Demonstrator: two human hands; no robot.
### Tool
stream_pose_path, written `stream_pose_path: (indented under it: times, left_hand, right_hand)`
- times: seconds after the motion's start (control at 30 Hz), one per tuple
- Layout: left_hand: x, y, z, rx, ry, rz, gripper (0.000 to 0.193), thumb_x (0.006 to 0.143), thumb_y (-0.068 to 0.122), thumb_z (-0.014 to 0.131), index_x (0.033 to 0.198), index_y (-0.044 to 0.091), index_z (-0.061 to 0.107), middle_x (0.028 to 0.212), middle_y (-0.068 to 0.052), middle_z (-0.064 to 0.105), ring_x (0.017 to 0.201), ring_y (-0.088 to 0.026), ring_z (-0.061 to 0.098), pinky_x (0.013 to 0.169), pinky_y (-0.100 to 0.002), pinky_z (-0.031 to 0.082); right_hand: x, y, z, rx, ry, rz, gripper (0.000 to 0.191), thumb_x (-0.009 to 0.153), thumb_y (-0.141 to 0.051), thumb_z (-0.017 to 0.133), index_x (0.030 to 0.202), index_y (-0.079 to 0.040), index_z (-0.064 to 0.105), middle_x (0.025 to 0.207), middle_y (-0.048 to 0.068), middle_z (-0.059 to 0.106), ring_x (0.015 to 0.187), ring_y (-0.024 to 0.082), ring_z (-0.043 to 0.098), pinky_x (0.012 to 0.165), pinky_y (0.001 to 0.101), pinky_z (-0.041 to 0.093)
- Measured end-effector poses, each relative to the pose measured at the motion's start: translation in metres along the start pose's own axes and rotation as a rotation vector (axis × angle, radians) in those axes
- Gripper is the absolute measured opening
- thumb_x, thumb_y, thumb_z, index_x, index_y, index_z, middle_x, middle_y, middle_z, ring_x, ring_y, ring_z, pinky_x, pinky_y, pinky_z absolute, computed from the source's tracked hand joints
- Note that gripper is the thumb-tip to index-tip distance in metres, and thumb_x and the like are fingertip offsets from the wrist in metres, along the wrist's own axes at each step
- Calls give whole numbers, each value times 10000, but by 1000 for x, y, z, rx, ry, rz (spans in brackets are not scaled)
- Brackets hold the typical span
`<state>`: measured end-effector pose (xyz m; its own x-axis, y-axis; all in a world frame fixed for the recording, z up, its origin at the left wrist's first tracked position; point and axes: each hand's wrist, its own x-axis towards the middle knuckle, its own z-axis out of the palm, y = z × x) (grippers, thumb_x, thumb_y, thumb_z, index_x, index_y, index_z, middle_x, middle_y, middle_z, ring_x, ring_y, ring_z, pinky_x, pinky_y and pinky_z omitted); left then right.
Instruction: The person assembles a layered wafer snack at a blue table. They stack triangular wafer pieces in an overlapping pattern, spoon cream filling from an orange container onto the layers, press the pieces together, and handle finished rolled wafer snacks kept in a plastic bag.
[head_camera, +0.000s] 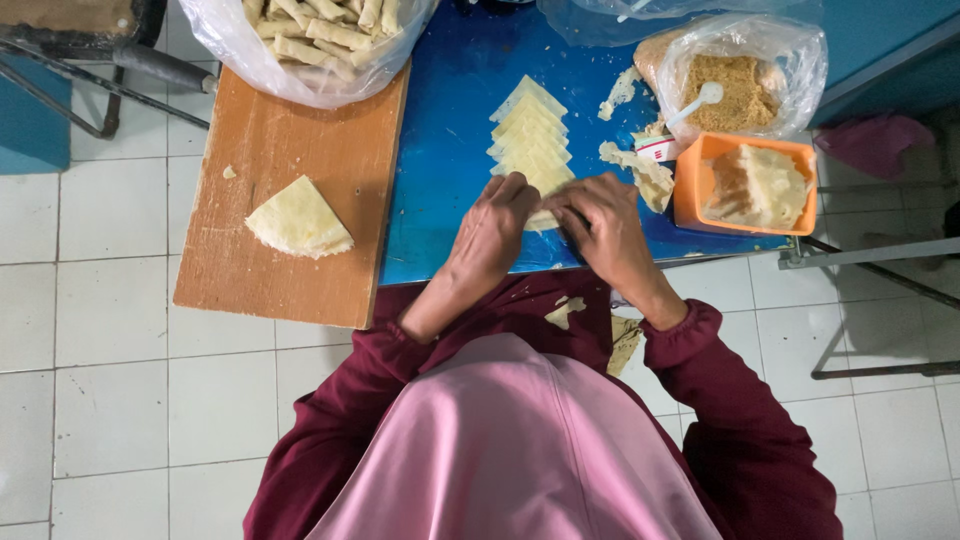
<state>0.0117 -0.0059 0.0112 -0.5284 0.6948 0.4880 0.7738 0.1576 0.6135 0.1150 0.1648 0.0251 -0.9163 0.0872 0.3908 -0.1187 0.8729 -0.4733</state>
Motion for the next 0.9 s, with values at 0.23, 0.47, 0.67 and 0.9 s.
stream_pose_path:
  times: [0.23, 0.47, 0.67, 0.9]
  left_hand:
    - [-4, 1, -5, -125, -40, 16, 176, 839, 41, 702, 972, -13, 600, 1033, -165, 541, 992, -386, 567, 827, -456, 496]
    - [1, -6, -1, -149, -38, -20, 102, 894, 27, 691, 959, 28, 613, 1019, -110, 563, 994, -337, 597, 831, -426, 513]
    - [6, -8, 1, -64, -9, 8, 74, 892, -4, 642, 942, 28, 598, 991, -120, 548, 977, -338, 596, 808, -433, 510]
    - [9, -8, -2, 22, -30, 2, 104, 862, -44, 588, 933, 31, 576, 1011, -122, 544, 1026, -326, 592, 838, -431, 518]
  right_hand:
    - [-4, 0, 0, -146, -28, -117, 172, 947, -211, 779, 1094, -130, 740, 1076, 16, 706, 1042, 226, 587, 900, 404, 351]
    - [3, 11, 2, -117, -29, -178, 145, 960, -239, 773, 1039, -119, 754, 1025, -2, 703, 999, 208, 579, 901, 411, 353]
    - [9, 16, 3, -61, -33, -79, 117, 976, -228, 756, 1029, -126, 778, 971, 38, 669, 980, 247, 546, 879, 390, 370]
    - [1, 9, 1, -94, 22, -148, 172, 968, -236, 781, 1082, -115, 737, 1031, 4, 701, 990, 216, 579, 912, 410, 358]
